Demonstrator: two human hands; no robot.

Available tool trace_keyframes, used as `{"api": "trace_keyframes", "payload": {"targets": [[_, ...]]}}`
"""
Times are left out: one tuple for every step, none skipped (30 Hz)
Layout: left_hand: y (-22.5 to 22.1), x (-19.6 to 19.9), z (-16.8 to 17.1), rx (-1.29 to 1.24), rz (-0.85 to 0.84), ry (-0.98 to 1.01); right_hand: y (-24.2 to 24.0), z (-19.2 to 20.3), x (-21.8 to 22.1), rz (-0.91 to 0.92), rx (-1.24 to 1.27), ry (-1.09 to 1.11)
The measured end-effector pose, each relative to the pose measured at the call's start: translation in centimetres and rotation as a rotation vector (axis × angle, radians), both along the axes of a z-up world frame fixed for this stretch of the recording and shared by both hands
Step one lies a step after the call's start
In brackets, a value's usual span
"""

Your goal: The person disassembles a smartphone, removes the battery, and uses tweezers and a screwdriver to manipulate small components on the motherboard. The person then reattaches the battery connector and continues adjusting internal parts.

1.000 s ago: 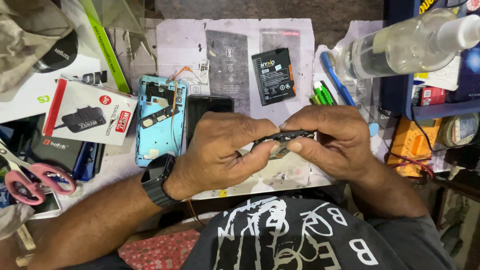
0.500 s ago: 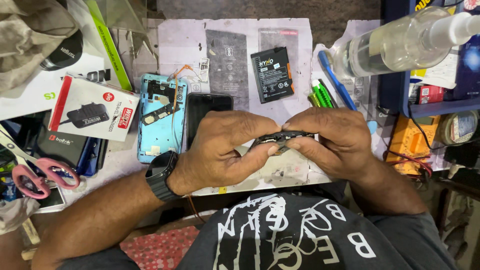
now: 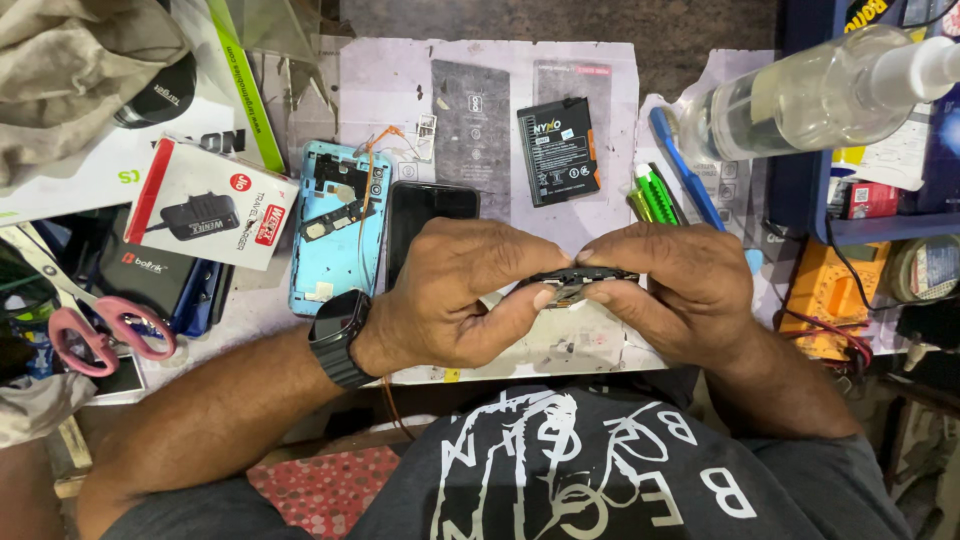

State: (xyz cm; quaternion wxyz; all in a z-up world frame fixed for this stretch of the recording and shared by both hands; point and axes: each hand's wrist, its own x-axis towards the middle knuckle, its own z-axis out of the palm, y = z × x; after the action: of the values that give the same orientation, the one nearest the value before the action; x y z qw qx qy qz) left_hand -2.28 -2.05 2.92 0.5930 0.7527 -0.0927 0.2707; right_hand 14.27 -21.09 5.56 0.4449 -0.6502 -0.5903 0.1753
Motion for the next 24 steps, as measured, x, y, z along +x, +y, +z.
{"api": "trace_keyframes", "payload": {"targets": [[0.03, -0.03, -0.01, 0.008, 0.005, -0.004, 0.02, -0.02, 0.01, -0.001, 0.001, -0.013], [0.03, -0.05, -0.01, 0.009, 0.006, -0.006, 0.05, -0.05, 0.03, 0.001, 0.004, -0.01], [-0.01, -0.07, -0.02, 0.009, 0.007, -0.007, 0.01, -0.04, 0.01, 0.002, 0.005, -0.005], [-0.03, -0.09, -0.03, 0.009, 0.007, -0.009, 0.0, -0.03, -0.02, 0.003, 0.007, -0.001], [-0.03, -0.09, -0.03, 0.011, 0.009, -0.015, -0.01, 0.01, -0.04, 0.006, 0.008, -0.003], [-0.03, -0.09, -0.02, 0.014, 0.011, -0.022, -0.01, 0.05, -0.07, 0.008, 0.01, -0.004], [-0.03, -0.09, -0.03, 0.016, 0.014, -0.029, 0.02, 0.1, -0.1, 0.011, 0.012, -0.007], [-0.07, -0.09, -0.03, 0.022, 0.019, -0.03, 0.07, 0.13, -0.14, 0.011, 0.011, 0.012], [-0.13, -0.12, -0.04, 0.028, 0.024, -0.03, 0.14, 0.15, -0.22, 0.011, 0.011, 0.032], [-0.16, -0.14, -0.06, 0.034, 0.028, -0.031, 0.21, 0.16, -0.29, 0.01, 0.01, 0.053], [-0.18, -0.14, -0.08, 0.036, 0.032, -0.031, 0.23, 0.17, -0.38, 0.006, 0.01, 0.058], [-0.18, -0.15, -0.11, 0.038, 0.035, -0.032, 0.24, 0.2, -0.44, 0.003, 0.01, 0.064], [-0.19, -0.12, -0.15, 0.04, 0.037, -0.034, 0.23, 0.22, -0.49, -0.002, 0.01, 0.068], [-0.23, -0.13, -0.16, 0.042, 0.041, -0.034, 0.2, 0.24, -0.58, -0.01, 0.011, 0.076], [-0.21, -0.12, -0.14, 0.047, 0.047, -0.035, 0.26, 0.24, -0.6, -0.015, 0.014, 0.082], [-0.19, -0.11, -0.12, 0.051, 0.054, -0.036, 0.32, 0.22, -0.62, -0.02, 0.017, 0.088], [-0.22, -0.13, -0.11, 0.054, 0.055, -0.032, 0.33, 0.17, -0.67, -0.024, 0.023, 0.086], [-0.24, -0.15, -0.11, 0.056, 0.055, -0.027, 0.34, 0.1, -0.7, -0.027, 0.03, 0.083], [-0.26, -0.15, -0.11, 0.058, 0.057, -0.023, 0.35, 0.03, -0.71, -0.031, 0.036, 0.08], [-0.28, -0.16, -0.1, 0.061, 0.057, -0.028, 0.31, -0.02, -0.74, -0.027, 0.046, 0.078], [-0.28, -0.16, -0.06, 0.064, 0.058, -0.033, 0.3, -0.08, -0.73, -0.024, 0.057, 0.076], [-0.27, -0.15, -0.02, 0.068, 0.059, -0.038, 0.29, -0.13, -0.73, -0.02, 0.068, 0.074], [-0.26, -0.14, 0.04, 0.068, 0.058, -0.041, 0.25, -0.16, -0.72, -0.017, 0.065, 0.074], [-0.25, -0.13, 0.1, 0.069, 0.056, -0.045, 0.22, -0.17, -0.71, -0.015, 0.062, 0.074]]}}
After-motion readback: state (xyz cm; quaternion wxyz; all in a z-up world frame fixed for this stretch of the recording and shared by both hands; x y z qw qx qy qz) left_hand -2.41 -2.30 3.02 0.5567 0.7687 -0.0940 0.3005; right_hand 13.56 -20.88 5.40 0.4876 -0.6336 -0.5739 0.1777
